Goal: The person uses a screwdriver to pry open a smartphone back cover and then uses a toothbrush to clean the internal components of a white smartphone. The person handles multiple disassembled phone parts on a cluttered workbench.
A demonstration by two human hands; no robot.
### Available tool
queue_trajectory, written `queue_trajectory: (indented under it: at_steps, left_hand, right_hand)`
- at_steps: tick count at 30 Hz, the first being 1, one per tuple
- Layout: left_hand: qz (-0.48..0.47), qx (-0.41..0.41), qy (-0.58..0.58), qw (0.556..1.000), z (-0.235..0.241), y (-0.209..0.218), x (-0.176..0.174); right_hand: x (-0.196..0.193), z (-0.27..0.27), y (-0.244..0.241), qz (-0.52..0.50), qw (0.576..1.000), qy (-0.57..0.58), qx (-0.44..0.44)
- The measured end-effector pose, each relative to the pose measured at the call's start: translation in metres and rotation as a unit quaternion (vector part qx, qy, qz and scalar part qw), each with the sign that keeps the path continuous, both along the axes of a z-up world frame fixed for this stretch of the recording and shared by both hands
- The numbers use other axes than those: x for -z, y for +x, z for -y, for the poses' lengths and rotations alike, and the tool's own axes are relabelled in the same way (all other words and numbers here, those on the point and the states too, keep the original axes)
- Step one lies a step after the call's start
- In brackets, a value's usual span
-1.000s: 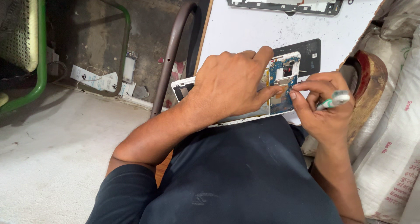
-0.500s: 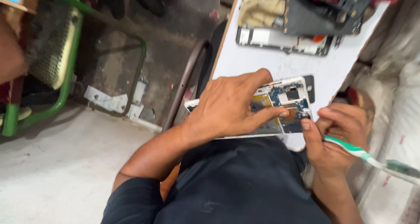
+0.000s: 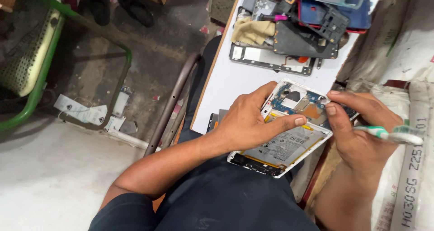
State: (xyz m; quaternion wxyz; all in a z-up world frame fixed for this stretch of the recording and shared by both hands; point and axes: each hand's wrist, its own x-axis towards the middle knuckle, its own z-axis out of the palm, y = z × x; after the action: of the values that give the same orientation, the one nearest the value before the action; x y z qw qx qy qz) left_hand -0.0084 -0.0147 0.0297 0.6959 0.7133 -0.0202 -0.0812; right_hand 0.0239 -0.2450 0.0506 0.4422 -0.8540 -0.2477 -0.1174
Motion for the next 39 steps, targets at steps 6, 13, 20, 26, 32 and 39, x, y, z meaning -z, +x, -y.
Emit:
queue_trajectory:
  at_steps: [6,13,20,26,32,39]
  left_hand:
    - [0.111,-0.029,-0.055,0.992,-0.008,0.004,0.0]
    - [0.141,-0.041,-0.068,0.987,-0.001,0.006,0.002]
    - [0.256,-0.056,-0.027,0.965,0.001,0.005,-0.001]
    - [0.243,-0.052,-0.021,0.969,0.0,0.002,-0.003]
    - [0.263,-0.043,-0.016,0.964,-0.004,0.004,0.0]
    - [0.243,-0.055,-0.024,0.968,-0.007,0.004,0.004]
  right_hand:
    - [-0.001,-0.017,0.0,-0.007,1.0,0.004,-0.002]
    - [-0.032,-0.031,-0.005,-0.002,0.994,-0.098,0.044]
    - [-0.025,-0.027,-0.008,0.045,0.995,-0.08,0.047]
    - [-0.007,-0.02,-0.02,0.081,0.996,-0.038,-0.009]
    - [-0.003,-0.026,-0.034,0.029,0.996,-0.059,0.06]
    - [0.003,0.013,-0.047,-0.081,0.99,0.113,-0.018]
